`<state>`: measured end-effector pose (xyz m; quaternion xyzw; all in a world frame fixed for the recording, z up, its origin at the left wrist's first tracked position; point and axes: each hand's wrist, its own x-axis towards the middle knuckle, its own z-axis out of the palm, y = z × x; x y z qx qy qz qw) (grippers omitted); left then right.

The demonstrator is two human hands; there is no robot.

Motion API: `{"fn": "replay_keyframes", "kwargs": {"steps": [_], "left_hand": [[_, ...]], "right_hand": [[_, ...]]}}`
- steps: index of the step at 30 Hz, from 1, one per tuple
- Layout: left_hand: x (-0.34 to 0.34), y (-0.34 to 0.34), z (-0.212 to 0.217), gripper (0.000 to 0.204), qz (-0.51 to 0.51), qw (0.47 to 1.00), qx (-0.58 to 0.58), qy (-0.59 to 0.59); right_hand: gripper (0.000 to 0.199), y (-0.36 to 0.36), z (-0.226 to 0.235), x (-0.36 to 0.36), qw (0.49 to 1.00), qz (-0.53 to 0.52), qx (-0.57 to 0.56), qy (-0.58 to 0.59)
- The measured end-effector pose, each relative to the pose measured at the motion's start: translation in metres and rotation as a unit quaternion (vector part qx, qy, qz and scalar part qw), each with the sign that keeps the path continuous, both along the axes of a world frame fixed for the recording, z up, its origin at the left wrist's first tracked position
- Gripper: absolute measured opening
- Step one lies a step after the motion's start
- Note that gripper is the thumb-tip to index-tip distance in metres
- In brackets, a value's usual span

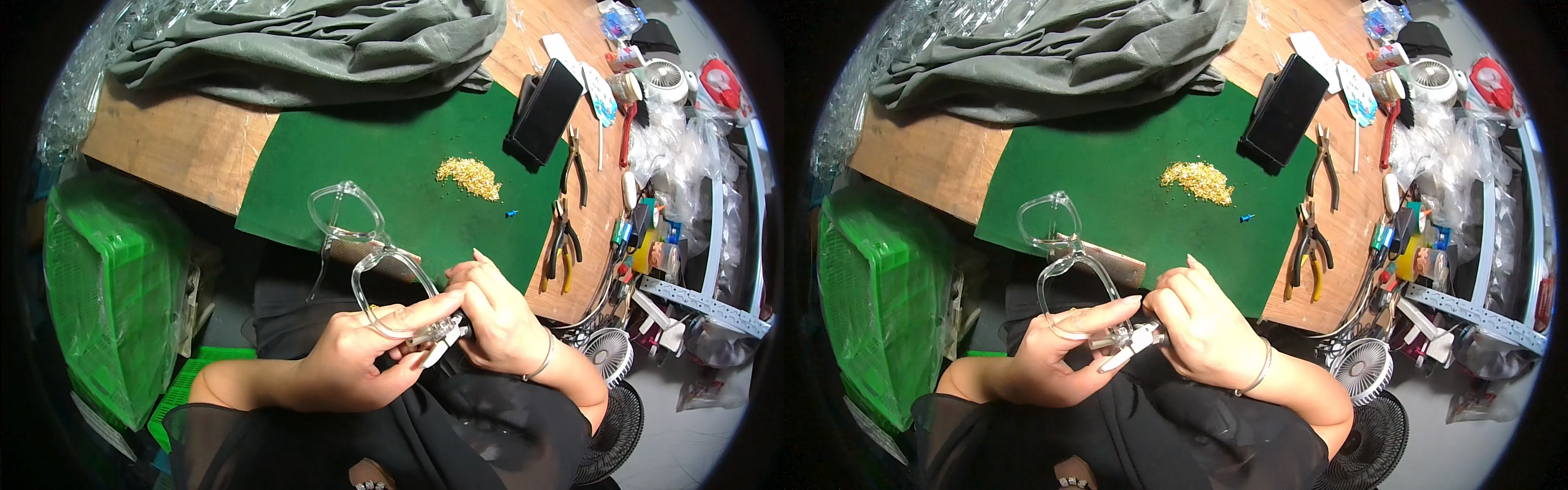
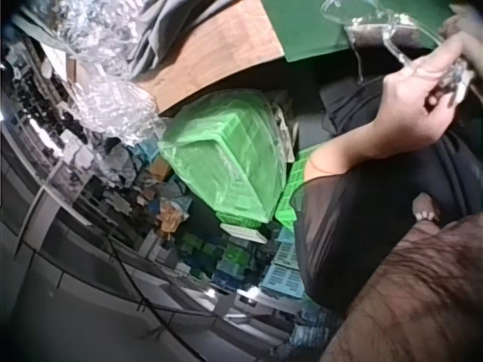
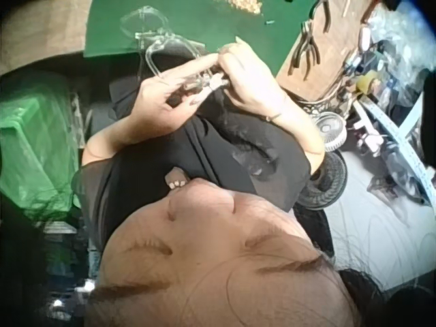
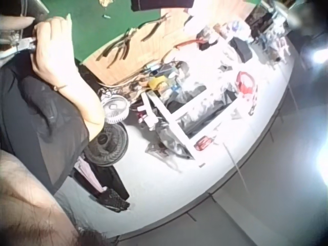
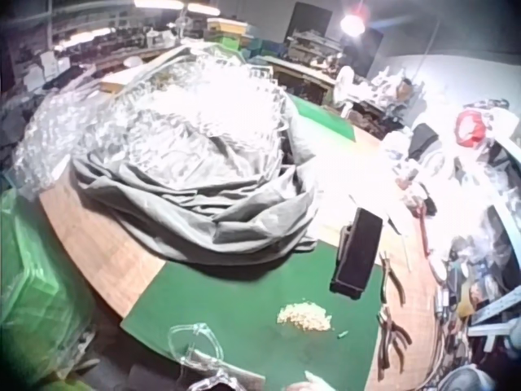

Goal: The person assembles a pair of clear-framed glasses by hand, using pliers to adjust the temples and frame. They repeatedly open and close the arms, align the frame, and make small adjustments to the hinge area.

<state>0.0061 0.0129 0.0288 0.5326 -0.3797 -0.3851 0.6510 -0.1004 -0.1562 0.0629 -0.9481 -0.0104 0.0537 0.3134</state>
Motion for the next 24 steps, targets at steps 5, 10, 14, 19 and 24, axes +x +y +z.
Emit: {"fn": "replay_keyframes", "kwargs": {"steps": [5,10,14,19,24], "left_hand": [[0.004,-0.004,0.001,0.055,-0.031,0.993,-0.011,-0.11],[0.006,-0.005,0.005,0.06,-0.048,0.997,-0.036,-0.048],[0.002,-0.002,-0.003,0.057,-0.044,0.994,-0.035,-0.092],[-0.004,-0.005,-0.004,0.06,0.01,0.995,-0.039,-0.091],[0.0,-0.002,0.001,0.061,-0.017,0.999,-0.004,-0.039]], "right_hand": [[0.034,0.003,-0.015,-0.007,0.998,-0.016,-0.019,-0.063],[0.032,0.007,-0.026,-0.006,0.991,-0.045,-0.012,-0.128],[0.032,0.008,-0.032,-0.006,0.988,-0.057,-0.009,-0.143],[0.032,0.01,-0.034,-0.005,0.987,-0.064,-0.005,-0.149],[0.034,0.009,-0.037,-0.005,0.988,-0.061,0.013,-0.143]]}}
